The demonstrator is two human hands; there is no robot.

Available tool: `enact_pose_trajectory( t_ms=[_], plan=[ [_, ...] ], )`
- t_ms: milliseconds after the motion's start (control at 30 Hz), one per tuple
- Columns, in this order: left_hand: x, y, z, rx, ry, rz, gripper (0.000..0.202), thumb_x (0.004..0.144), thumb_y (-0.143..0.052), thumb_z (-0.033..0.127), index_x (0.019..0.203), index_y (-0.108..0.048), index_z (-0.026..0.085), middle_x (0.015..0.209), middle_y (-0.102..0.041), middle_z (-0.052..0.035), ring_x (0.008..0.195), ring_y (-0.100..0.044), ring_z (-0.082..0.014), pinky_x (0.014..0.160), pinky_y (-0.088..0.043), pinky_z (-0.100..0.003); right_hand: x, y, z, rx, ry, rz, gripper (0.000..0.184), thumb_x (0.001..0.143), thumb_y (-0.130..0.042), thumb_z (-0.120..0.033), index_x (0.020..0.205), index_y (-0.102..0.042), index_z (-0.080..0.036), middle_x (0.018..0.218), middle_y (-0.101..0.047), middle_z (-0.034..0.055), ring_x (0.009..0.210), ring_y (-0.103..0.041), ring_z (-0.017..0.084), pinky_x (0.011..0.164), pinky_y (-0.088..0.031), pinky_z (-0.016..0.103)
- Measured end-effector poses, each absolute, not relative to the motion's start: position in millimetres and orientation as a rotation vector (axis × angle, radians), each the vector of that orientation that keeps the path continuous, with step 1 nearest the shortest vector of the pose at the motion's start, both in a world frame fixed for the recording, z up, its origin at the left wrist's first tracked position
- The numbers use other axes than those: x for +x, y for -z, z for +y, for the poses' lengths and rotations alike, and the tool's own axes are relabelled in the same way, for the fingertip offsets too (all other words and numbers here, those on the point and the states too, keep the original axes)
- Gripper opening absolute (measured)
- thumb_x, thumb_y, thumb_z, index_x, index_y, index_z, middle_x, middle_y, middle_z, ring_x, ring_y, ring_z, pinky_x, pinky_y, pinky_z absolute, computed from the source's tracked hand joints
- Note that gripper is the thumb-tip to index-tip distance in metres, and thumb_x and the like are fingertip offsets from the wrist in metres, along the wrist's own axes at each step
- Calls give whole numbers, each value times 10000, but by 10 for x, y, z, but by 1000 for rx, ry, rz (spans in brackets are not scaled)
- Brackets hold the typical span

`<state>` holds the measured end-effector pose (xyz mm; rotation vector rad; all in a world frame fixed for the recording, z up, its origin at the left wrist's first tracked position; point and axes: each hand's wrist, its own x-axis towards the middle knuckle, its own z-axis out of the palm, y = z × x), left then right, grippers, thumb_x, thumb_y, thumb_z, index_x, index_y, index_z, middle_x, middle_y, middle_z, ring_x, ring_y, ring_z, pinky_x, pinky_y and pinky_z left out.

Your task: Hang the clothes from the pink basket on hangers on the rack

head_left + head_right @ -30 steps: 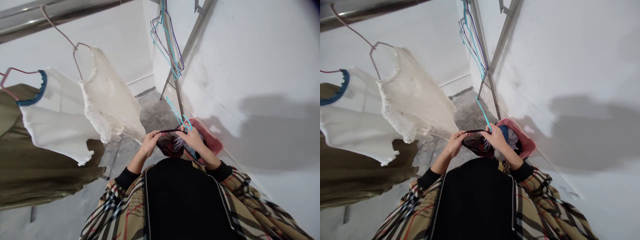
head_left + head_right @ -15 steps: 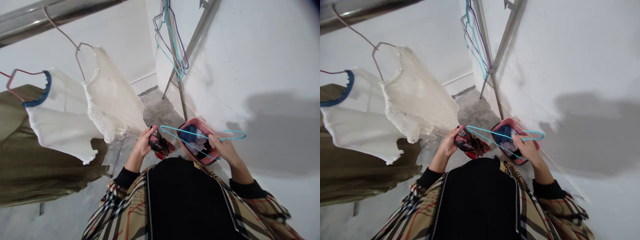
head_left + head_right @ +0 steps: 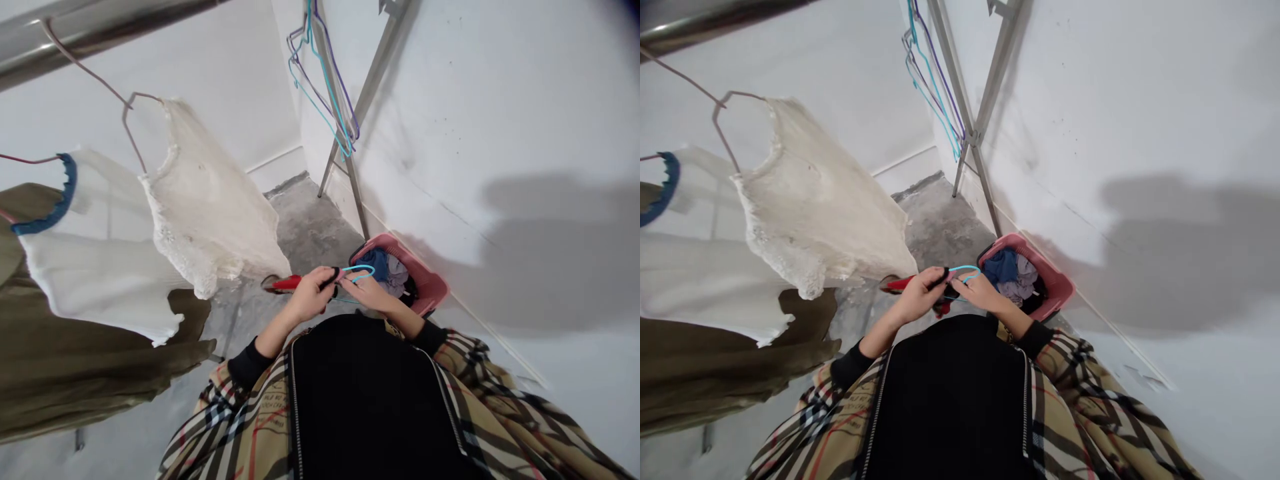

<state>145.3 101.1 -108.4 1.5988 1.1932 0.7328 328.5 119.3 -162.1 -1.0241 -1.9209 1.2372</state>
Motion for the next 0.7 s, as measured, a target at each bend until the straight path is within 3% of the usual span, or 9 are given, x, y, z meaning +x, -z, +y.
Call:
enact_pose_trajectory(
  t_ms=[133,233,367,467,533,567,700],
  plan=[
    [1439,1044,1003,2314,-468,1407,309,899,-486,161,1110,-696,243,1119,-666,-102,919,-599,-209,815,-471,-330,3243,1619,1245,-986,-1317,-1827,504,901,-399,-560,533,-379,-214,546,-376,-27,540,-342,113,562,-286,267],
    [1360,1009,1021,2527,-364,1474,306,934,-494,244,1172,-683,281,954,-690,-96,891,-580,-233,785,-438,-337,3294,1574,1257,-1014,-1282,-1770,507,906,-412,-546,524,-371,-215,521,-362,-31,534,-339,114,556,-286,270],
    [1297,992,1020,2497,-239,1482,317,945,-499,312,1211,-670,328,773,-652,-49,693,-573,-188,592,-357,-271,3341,1540,1282,-1008,-1163,-1807,489,931,-441,-479,522,-427,-212,518,-395,-25,534,-393,120,592,-350,280],
    [1278,996,988,2409,-293,1615,320,940,-505,305,1209,-675,341,797,-659,-40,649,-572,-171,534,-296,-267,3403,1580,1274,-1052,-933,-1798,264,882,-576,-450,801,-640,-207,825,-633,44,829,-583,188,817,-445,330],
    [1262,984,963,2350,-374,1736,322,936,-509,300,1206,-678,345,806,-663,-34,635,-570,-160,531,-288,-263,3484,1673,1240,-1148,-756,-1725,295,826,-654,-447,1000,-649,-209,1059,-637,90,1042,-567,234,957,-422,378],
    [1253,972,951,2324,-415,1786,324,935,-509,297,1207,-679,346,807,-665,-31,634,-570,-155,534,-292,-259,3531,1745,1217,-1230,-685,-1667,321,815,-658,-454,1016,-641,-205,1075,-628,101,1057,-558,243,971,-418,392],
    [1237,899,912,2279,-544,1830,320,935,-510,292,1196,-692,331,796,-670,-25,656,-578,-147,563,-326,-242,3659,2123,1133,-1575,-788,-1577,304,855,-548,-483,812,-640,-197,847,-648,86,834,-585,225,826,-463,374]
  ],
)
